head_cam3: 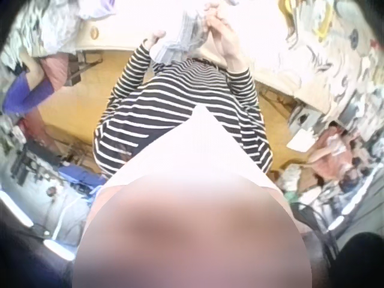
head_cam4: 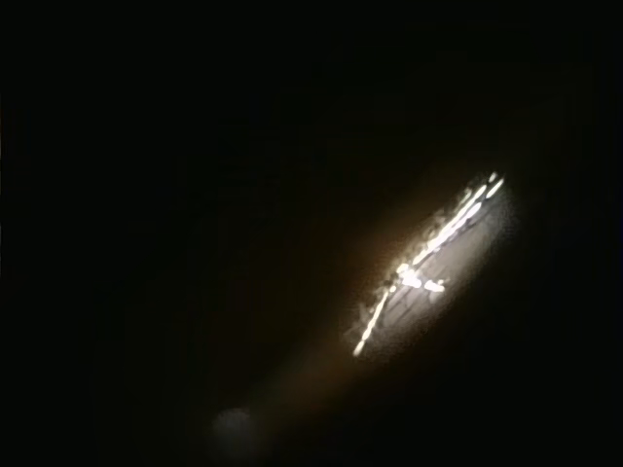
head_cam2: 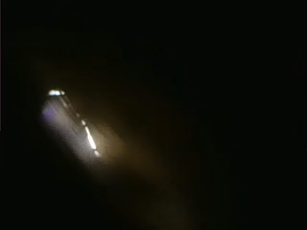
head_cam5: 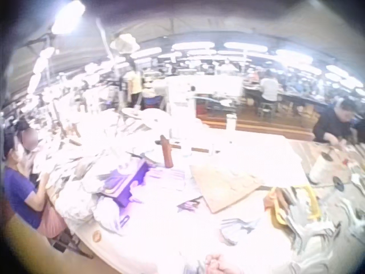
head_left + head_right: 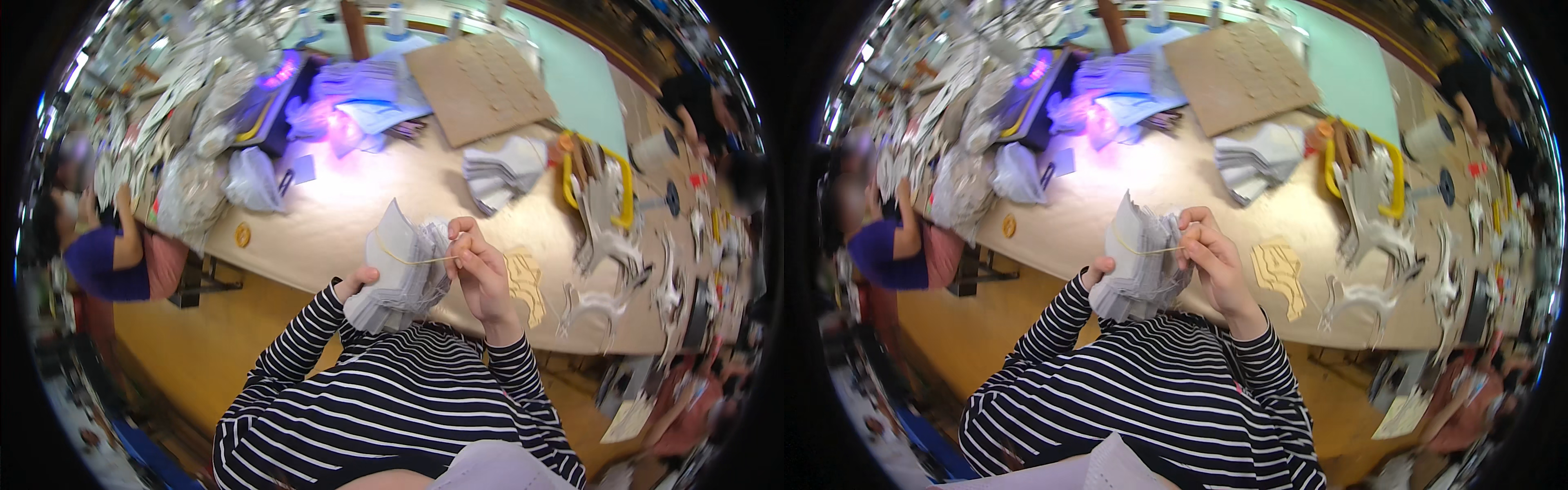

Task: The person walks to a workstation and adjusts a flexible lamp. They then gather and stack white fabric pieces, place a cardboard pattern on top, and use a purple marker to trace the pattern outline onto the fabric.

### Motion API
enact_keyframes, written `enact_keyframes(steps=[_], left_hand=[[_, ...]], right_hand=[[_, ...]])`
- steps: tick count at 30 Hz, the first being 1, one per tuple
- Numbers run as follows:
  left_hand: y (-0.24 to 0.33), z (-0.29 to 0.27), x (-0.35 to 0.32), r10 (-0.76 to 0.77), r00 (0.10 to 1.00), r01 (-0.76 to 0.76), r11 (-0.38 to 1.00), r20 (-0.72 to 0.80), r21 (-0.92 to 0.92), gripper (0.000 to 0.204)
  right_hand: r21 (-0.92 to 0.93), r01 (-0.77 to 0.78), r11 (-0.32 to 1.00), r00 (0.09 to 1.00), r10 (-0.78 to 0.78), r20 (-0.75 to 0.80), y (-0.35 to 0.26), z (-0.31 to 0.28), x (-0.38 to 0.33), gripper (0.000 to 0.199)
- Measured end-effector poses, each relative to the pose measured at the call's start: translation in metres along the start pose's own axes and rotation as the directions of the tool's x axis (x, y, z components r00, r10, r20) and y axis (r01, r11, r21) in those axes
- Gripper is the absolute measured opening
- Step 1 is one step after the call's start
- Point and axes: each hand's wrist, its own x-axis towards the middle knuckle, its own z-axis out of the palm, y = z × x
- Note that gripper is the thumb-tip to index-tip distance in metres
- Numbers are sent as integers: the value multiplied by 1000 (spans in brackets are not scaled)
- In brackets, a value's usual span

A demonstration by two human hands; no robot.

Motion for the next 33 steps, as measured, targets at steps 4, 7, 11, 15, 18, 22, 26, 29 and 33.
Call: enact_keyframes(steps=[4,7,11,15,18,22,26,29,33], left_hand=[[-3,-4,13,-80,968,118,982,236,-149,94],[-3,-9,13,-89,957,131,981,275,-140,92],[9,-9,8,-297,917,264,952,264,154,88],[17,-2,9,-484,863,380,810,144,446,85],[8,0,12,-488,872,477,841,-20,255,83],[7,-21,23,-293,956,292,953,4,78,88],[36,-44,18,194,962,-99,904,-193,416,83],[62,-41,12,419,864,-200,796,-281,571,78],[72,-17,27,556,745,84,470,-369,879,87]], right_hand=[[230,-2,973,1000,3,-1,-13,-10,-25,18],[37,164,986,980,-159,-116,-22,-21,-41,13],[-646,292,705,936,-349,42,-51,-39,-60,9],[-887,277,369,709,-702,-71,-70,-62,-51,7],[-681,267,682,714,-614,-336,-64,-96,-36,6],[-963,-108,248,662,-705,-255,-24,-152,-15,18],[-901,-388,193,687,-592,-422,2,-194,-43,25],[-901,-329,281,684,-587,-433,4,-208,-64,28],[-847,-385,366,699,-484,-526,1,-202,-93,29]])
